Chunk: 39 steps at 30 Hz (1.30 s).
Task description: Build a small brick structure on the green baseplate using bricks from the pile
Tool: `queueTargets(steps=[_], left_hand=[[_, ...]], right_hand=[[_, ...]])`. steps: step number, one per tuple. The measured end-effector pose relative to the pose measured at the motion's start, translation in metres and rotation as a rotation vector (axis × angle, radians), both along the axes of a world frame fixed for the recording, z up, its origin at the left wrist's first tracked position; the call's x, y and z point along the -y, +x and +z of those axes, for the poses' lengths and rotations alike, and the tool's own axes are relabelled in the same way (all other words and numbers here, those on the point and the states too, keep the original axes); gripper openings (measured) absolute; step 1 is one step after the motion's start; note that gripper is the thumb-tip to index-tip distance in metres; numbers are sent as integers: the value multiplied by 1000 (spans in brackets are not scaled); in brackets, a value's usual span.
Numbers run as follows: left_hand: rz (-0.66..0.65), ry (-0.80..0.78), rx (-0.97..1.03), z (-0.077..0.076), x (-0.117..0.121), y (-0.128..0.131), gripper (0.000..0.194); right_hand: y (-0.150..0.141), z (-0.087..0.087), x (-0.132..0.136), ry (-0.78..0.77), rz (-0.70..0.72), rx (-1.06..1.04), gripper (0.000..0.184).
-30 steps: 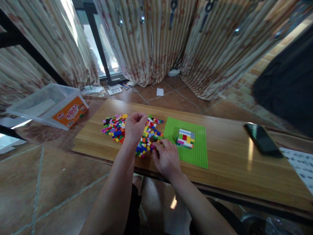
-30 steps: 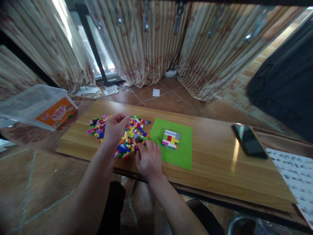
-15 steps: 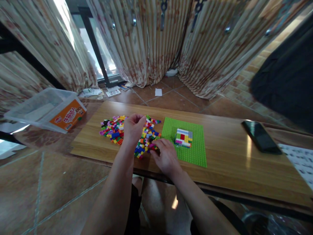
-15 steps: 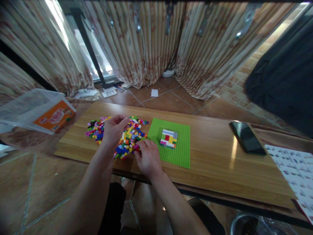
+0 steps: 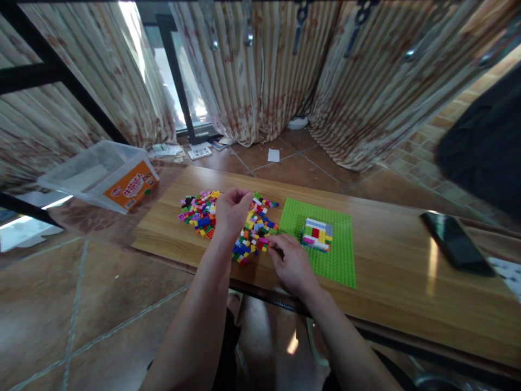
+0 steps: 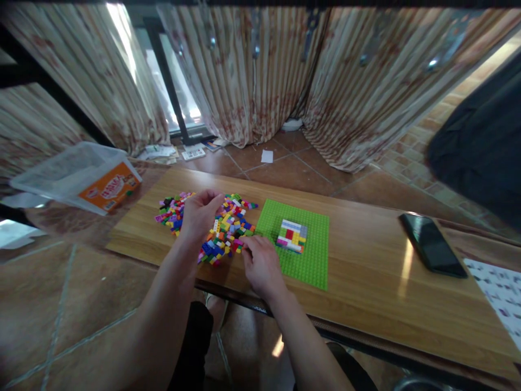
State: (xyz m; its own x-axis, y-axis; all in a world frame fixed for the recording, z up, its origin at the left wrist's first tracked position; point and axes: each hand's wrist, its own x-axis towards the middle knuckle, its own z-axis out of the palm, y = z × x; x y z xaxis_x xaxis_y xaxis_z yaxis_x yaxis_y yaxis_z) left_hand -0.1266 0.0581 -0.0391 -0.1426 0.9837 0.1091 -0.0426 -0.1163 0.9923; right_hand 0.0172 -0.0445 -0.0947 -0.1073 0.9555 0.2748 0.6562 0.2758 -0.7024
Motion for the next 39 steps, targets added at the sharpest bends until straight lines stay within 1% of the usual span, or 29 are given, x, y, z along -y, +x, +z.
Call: queueTargets(steps=[5,8,14,16,19,24,29,32,34,37,39], left_hand=[[17,-11,42,1,-1,-6,12],[37,-20,59,3,-1,-12,11],[87,-24,82,6,-2,-23,9],[91,-26,92,6,-2,-24,10],[88,-26,93,6,-2,-25,10],[67,-15,127,5,-1,-22,10],[47,-43,142,6,0,-22,10],[38,-37,127,8,2,-23,11],[18,-31,105,9,2,-23,11],[-11,-40,62,6,0,-21,12],[-16,-40,11,3,-1,-17,12]], right_hand=[[-2,-2,-1,38,-54,-63,21],[-2,-2,-2,64,-112,-90,19],[0,-3,-9,143,-249,-37,21],[-2,-3,-12,146,-258,-24,21],[-8,-2,-18,132,-234,9,23],[-25,0,-29,106,-193,144,27],[-38,0,-38,68,-225,195,22],[-41,2,-38,66,-233,153,16],[-42,6,-36,91,-210,85,15],[-37,17,-30,105,-161,-73,17],[-26,25,-24,85,-164,-194,17]])
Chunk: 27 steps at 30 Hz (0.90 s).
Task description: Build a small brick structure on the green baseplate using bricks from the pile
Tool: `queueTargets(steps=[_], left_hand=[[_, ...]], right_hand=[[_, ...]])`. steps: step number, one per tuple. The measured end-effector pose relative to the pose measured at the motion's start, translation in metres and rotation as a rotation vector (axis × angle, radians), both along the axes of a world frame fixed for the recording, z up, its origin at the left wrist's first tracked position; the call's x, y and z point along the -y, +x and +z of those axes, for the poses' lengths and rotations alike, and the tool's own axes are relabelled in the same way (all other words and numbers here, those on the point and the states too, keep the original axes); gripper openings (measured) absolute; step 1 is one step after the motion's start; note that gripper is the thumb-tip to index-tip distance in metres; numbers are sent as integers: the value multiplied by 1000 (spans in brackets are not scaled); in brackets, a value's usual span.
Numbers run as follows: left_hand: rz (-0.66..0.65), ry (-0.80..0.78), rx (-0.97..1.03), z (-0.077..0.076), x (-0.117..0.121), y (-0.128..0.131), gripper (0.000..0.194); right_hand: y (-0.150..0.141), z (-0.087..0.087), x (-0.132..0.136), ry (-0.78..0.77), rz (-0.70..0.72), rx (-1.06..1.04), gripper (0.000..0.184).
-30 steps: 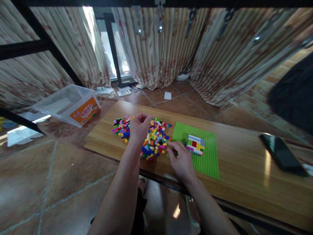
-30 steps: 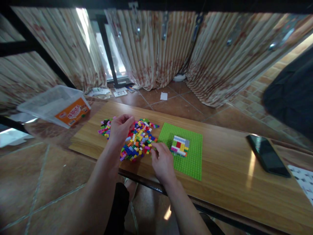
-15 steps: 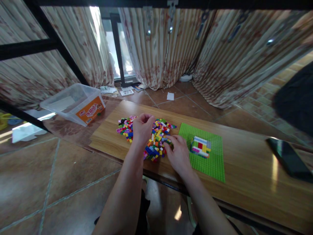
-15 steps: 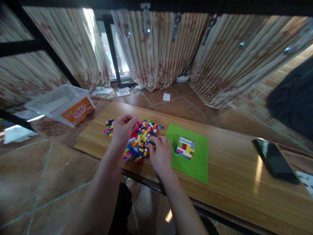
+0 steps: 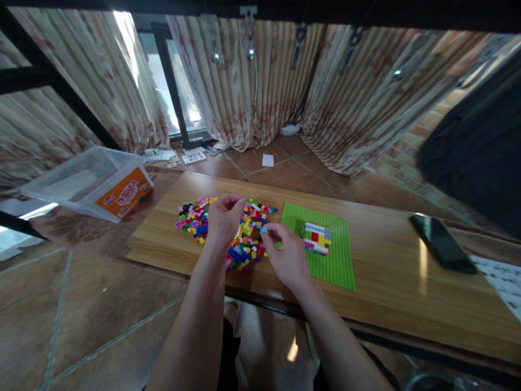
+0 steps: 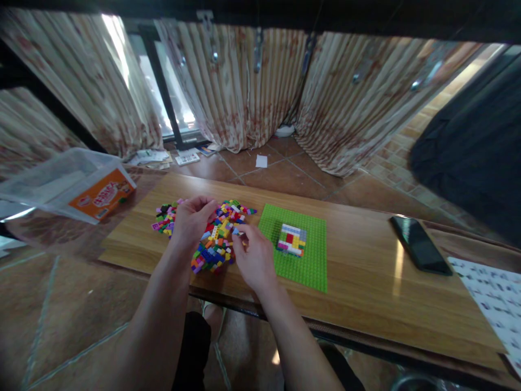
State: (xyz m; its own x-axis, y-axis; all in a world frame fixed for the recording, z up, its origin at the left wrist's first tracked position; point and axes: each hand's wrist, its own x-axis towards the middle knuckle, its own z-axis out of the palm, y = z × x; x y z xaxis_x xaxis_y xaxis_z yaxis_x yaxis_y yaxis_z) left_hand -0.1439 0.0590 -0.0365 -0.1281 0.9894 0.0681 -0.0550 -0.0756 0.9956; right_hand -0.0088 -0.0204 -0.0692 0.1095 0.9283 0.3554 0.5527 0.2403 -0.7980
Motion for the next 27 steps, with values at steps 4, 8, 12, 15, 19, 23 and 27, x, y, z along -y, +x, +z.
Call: queueTargets(steps=[4,8,12,15,19,23,27], left_hand=[[-43,41,-178,-7,2,18,10],[-204,88,-331,-12,13,46,11],[-360,97,-483,-15,26,74,12],[-389,122,-618,-18,33,90,11],[-405,87,-733,-19,36,101,13],[-448,61,-787,-19,38,104,14],[-489,64,-805,-22,39,105,15]], right_hand=[[43,11,15,-27,-131,-204,20],[100,5,33,-63,-302,-325,28],[138,-7,44,-189,-393,-270,28],[147,-13,44,-244,-380,-218,28],[143,-14,38,-250,-352,-159,27],[138,-14,36,-253,-311,-130,25],[137,-12,38,-239,-306,-75,25]])
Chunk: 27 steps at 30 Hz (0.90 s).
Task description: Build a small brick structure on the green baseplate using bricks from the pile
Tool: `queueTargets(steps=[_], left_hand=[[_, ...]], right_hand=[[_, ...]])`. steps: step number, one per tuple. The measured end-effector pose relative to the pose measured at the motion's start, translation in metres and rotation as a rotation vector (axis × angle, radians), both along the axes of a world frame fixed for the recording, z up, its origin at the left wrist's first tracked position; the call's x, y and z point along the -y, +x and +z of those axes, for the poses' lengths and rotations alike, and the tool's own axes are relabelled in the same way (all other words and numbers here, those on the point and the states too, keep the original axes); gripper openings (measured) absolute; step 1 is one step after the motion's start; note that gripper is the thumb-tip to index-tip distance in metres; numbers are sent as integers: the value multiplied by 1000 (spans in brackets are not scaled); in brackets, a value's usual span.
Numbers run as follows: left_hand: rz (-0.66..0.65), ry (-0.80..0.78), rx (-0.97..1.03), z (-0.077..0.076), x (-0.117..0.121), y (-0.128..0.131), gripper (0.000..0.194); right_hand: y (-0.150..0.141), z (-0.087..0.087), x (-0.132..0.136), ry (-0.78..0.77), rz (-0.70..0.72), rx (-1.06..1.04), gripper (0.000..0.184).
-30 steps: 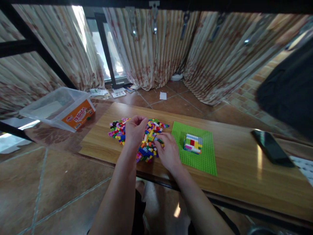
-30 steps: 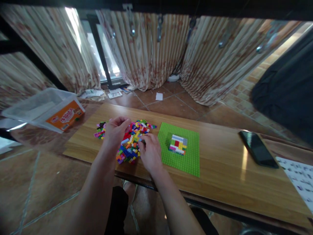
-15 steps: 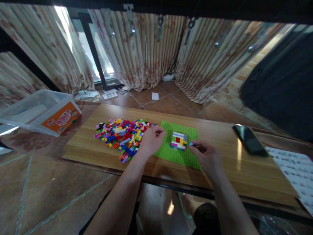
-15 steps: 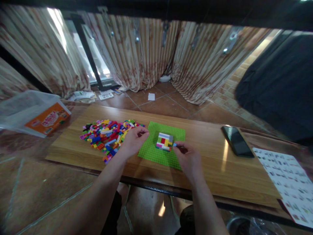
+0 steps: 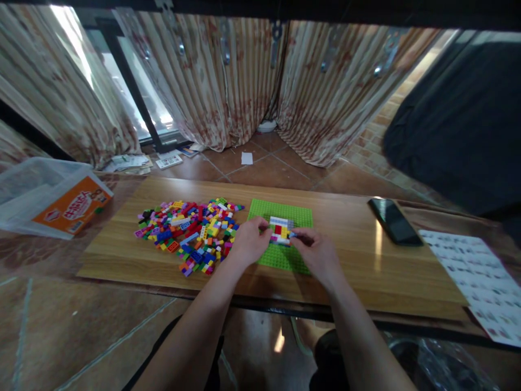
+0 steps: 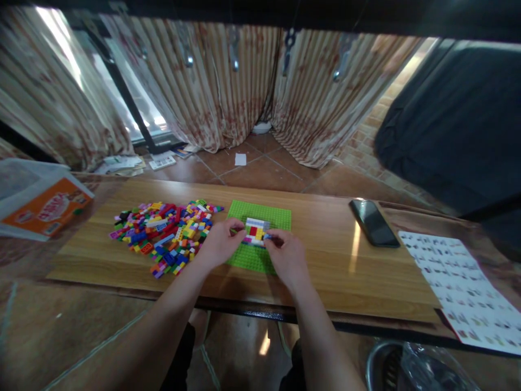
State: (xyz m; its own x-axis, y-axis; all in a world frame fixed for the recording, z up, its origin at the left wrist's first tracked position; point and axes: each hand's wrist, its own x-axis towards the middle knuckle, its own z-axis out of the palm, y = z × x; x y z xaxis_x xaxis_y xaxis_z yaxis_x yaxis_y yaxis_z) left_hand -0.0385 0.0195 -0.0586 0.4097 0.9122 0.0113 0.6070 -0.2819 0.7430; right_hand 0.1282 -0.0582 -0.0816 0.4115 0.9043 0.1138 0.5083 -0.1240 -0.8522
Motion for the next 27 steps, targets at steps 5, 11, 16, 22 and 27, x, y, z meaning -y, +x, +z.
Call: queueTargets(steps=[5,11,16,22,27], left_hand=[[0,28,-36,0,3,0,14],[-9,34,-51,1,5,-2,16],[-17,30,-67,1,4,-2,16],[-15,34,-61,1,5,-3,15],[-15,43,-63,1,5,-3,15]], right_hand=[[1,-1,2,18,4,30,28],[2,-3,-1,7,4,2,28],[2,-5,-2,6,17,-107,28],[1,-5,-4,9,19,-148,29],[2,-4,-6,12,29,-183,28]])
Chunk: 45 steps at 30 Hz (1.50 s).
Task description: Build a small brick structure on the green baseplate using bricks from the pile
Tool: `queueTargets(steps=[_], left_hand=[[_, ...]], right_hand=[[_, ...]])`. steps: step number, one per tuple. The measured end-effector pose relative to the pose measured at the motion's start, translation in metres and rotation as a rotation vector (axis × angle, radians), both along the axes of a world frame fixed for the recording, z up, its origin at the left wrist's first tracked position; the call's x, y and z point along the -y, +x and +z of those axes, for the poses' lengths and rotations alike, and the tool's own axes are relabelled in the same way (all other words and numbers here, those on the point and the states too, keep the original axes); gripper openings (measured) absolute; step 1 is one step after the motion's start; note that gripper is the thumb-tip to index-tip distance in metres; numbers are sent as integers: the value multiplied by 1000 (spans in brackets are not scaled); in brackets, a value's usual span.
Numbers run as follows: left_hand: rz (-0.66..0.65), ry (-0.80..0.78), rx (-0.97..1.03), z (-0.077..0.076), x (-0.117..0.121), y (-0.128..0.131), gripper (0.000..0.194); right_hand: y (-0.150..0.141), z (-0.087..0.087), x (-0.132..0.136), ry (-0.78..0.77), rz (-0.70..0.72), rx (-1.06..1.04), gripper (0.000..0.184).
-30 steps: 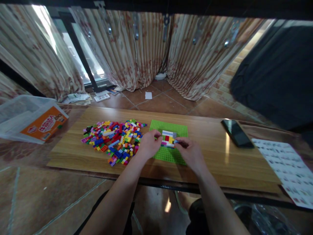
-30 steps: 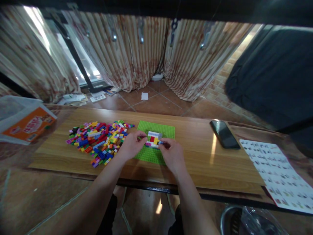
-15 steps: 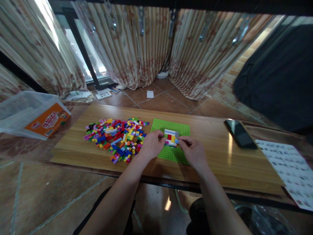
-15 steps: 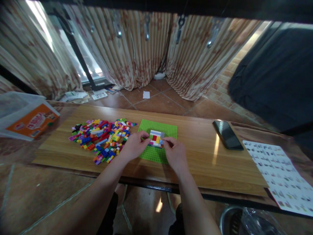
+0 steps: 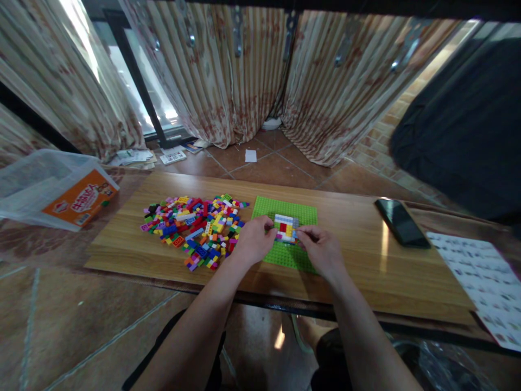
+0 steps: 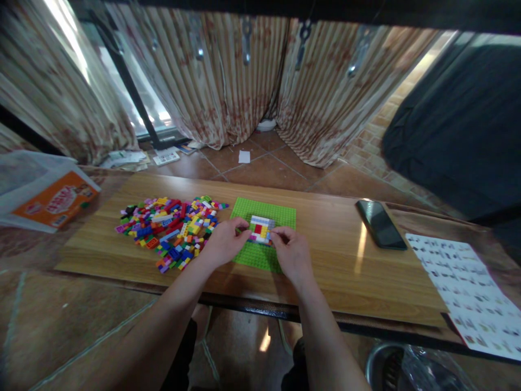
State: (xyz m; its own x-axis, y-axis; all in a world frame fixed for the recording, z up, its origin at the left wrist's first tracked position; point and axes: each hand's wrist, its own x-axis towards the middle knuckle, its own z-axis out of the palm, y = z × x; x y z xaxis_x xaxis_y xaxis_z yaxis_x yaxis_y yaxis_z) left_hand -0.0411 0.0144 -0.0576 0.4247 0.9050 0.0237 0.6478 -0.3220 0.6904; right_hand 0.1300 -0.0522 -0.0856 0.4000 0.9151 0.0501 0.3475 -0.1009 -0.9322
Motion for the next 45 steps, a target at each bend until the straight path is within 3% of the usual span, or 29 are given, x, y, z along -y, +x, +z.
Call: queueTargets(steps=[22,36,45], left_hand=[[-8,-11,-65,0,1,0,19],[30,-7,-57,1,5,5,14],[43,-34,-36,-1,5,6,12]], right_hand=[[-5,7,-7,-100,-137,-294,36],[-1,-2,-7,-168,-141,-155,41],[0,-2,-6,-188,-135,-15,34]])
